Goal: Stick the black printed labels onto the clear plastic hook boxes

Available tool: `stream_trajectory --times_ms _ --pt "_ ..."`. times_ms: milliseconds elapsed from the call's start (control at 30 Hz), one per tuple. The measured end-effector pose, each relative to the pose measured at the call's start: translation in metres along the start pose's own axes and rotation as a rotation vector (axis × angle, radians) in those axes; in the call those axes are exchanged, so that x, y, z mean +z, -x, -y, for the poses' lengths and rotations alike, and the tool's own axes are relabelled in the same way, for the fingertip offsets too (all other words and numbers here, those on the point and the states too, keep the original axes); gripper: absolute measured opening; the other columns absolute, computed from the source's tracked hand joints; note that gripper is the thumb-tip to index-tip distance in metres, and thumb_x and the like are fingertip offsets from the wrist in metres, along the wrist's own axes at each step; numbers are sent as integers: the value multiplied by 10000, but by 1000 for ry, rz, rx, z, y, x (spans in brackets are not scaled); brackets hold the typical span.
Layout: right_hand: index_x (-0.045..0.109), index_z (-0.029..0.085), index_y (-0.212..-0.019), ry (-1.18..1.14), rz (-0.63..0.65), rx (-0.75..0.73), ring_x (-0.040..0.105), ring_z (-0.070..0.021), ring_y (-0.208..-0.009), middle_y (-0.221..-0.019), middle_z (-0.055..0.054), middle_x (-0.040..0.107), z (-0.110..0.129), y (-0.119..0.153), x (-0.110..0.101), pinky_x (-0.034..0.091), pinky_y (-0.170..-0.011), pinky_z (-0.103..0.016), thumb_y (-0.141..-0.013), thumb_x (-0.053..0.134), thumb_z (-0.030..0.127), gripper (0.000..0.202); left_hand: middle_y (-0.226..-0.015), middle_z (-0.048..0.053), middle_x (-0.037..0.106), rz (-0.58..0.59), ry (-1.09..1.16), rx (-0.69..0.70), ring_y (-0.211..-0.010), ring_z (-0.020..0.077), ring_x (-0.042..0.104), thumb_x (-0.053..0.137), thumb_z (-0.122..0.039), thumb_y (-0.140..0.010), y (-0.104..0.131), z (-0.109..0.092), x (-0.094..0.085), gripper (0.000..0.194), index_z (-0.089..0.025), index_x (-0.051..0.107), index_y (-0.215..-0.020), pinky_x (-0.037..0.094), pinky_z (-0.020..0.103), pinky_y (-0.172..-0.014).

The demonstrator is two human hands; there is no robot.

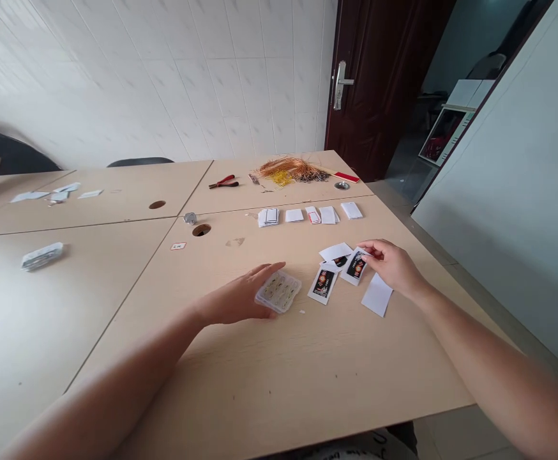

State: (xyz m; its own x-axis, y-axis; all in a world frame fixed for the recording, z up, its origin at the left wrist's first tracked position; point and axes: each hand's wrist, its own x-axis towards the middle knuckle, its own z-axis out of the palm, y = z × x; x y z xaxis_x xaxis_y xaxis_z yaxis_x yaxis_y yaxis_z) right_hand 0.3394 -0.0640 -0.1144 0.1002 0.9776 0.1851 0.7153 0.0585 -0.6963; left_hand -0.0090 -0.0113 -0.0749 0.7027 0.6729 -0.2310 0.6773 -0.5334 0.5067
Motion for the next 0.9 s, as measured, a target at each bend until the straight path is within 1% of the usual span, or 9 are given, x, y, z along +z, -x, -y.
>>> stream_trajectory --times_ms 100,167,267,400,533,633,800,900 --pt "660 175 -1161 -80 10 16 683 -201 -975 -1144 -74 689 -1 -1 -1 586 -876 -421 -997 626 358 248 -1543 129 501 -24 11 -11 -1367 352 536 723 -386 -773 0 1 -2 875 -285 353 -1561 494 453 -1087" --pt "660 170 -1159 -134 21 26 687 -202 -975 -1137 -72 692 0 -1 -2 589 -872 -420 -995 631 353 248 -1521 120 524 -28 20 -9 -1346 344 556 712 -406 -783 0 0 -3 851 -292 364 -1552 514 439 -1063" --pt "659 167 -1161 -194 21 44 687 -207 -986 -1139 -72 692 4 1 -2 589 -874 -423 -991 639 347 249 -1556 118 485 -19 32 -2 -1373 346 532 711 -421 -784 1 0 -4 846 -289 372 -1548 510 429 -1072" --pt "655 166 -1170 -246 -2 68 684 -207 -980 -1140 -71 687 10 4 -3 590 -866 -422 -983 650 340 255 -1623 144 391 0 48 -7 -1452 364 435 729 -432 -770 0 -1 -3 906 -238 347 -1569 431 456 -1160" --pt "635 165 -1202 -299 -21 109 682 -183 -897 -1105 -63 679 13 5 -4 605 -774 -369 -984 650 330 274 -1658 139 330 3 77 -15 -1469 357 408 745 -455 -768 -2 -1 0 976 -225 288 -1600 411 451 -1182" --pt "626 163 -1206 -333 -32 134 671 -159 -825 -1072 -53 673 16 6 -5 601 -705 -326 -981 655 315 273 -1646 141 351 -7 99 -27 -1453 377 423 766 -426 -754 -3 1 1 974 -223 313 -1592 422 465 -1171" --pt "630 154 -1162 -386 -51 134 663 -145 -782 -1029 -41 672 20 7 -5 594 -672 -303 -971 669 306 247 -1587 165 427 -34 170 -32 -1382 377 496 756 -413 -758 -3 0 1 952 -209 322 -1580 478 474 -1111" --pt "644 148 -1082 -411 -63 122 654 -134 -751 -988 -30 677 26 9 -5 583 -665 -295 -965 677 310 203 -1595 158 401 -75 217 -16 -1405 382 461 750 -378 -759 -1 -1 0 928 -240 322 -1571 465 498 -1116"
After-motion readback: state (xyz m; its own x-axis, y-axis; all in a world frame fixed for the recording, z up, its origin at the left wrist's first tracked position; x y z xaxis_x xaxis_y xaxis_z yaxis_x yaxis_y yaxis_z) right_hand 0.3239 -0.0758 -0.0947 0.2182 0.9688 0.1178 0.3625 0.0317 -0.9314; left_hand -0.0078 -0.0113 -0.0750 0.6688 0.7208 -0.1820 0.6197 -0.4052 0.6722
